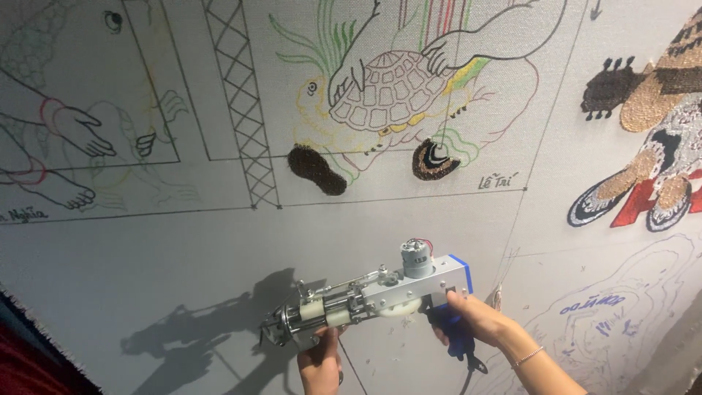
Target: Using an electric tufting gun to weave yarn into a vertical canvas to create a rug pattern.
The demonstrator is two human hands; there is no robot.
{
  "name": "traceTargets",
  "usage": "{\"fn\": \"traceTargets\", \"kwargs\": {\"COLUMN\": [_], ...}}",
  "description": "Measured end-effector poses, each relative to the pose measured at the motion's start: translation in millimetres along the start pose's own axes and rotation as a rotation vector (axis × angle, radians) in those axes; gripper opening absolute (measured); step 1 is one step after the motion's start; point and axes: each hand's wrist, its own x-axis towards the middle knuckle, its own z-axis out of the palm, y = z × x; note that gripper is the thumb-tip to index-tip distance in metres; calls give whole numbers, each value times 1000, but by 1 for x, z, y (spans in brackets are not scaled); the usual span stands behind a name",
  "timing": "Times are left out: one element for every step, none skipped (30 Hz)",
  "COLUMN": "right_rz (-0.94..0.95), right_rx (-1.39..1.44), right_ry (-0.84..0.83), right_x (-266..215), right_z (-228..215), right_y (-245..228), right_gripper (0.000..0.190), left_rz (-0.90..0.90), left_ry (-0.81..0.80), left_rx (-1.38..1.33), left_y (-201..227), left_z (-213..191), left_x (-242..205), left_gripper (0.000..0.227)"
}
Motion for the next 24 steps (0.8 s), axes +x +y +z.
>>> {"fn": "traceTargets", "kwargs": {"right_rz": [-53, -52, -62, -70, -66, -84, -103, -100, -116, -132, -129, -137, -146, -143, -145, -147, -143, -154, -165, -161, -149, -137, -134, -130], "right_rx": [-63, -64, -65, -64, -65, -83, -101, -102, -89, -76, -77, -92, -106, -107, -88, -70, -69, -70, -71, -71, -70, -69, -69, -78], "right_ry": [20, 16, 34, 53, 49, 63, 78, 73, 74, 73, 67, 74, 81, 71, 69, 65, 52, 63, 74, 65, 87, 113, 107, 123], "right_x": [-1, -4, -7, -11, -13, -14, -16, -18, -19, -20, -24, -26, -29, -32, -34, -36, -37, -38, -40, -41, -42, -44, -46, -47], "right_z": [0, 6, 11, 17, 17, 18, 19, 17, 16, 15, 17, 19, 21, 23, 25, 27, 29, 29, 30, 33, 36, 38, 41, 43], "right_y": [4, -1, -6, -10, -9, -8, -8, -6, -4, -3, -3, -4, -4, -4, -4, -4, -3, -3, -3, -3, -4, -4, -5, -6], "right_gripper": [91, 91, 88, 86, 86, 84, 82, 82, 83, 83, 83, 83, 83, 83, 83, 82, 82, 82, 82, 82, 82, 83, 83, 83], "left_rz": [79, 80, 62, 43, 41, 20, 0, -1, 21, 42, 41, 33, 24, 25, 164, 303, 305, 230, 154, 155, 170, 182, 182, 169], "left_ry": [-23, -18, -21, -24, -19, -49, -79, -73, -97, -121, -114, -112, -110, -99, -123, -147, -135, -148, -162, -152, -169, -190, -184, -206], "left_rx": [11, 10, -7, -24, -24, -31, -38, -39, -13, 13, 12, 45, 78, 78, 64, 52, 55, 44, 33, 35, 70, 105, 106, 95], "left_y": [-6, -4, -1, 1, 10, 20, 29, 34, 39, 44, 46, 48, 50, 48, 45, 44, 51, 57, 64, 70, 75, 80, 84, 87], "left_z": [-2, -1, 0, 1, 3, 4, 5, 6, 7, 7, 7, 7, 6, 6, 5, 2, 3, 4, 5, 3, 2, 2, 1, 1], "left_x": [0, -2, -4, -7, -12, -17, -22, -25, -28, -31, -33, -36, -38, -38, -38, -38, -42, -45, -48, -51, -55, -58, -60, -62], "left_gripper": [15, 15, 16, 18, 18, 19, 21, 21, 22, 23, 23, 24, 25, 25, 26, 28, 28, 28, 29, 29, 30, 31, 31, 32]}}
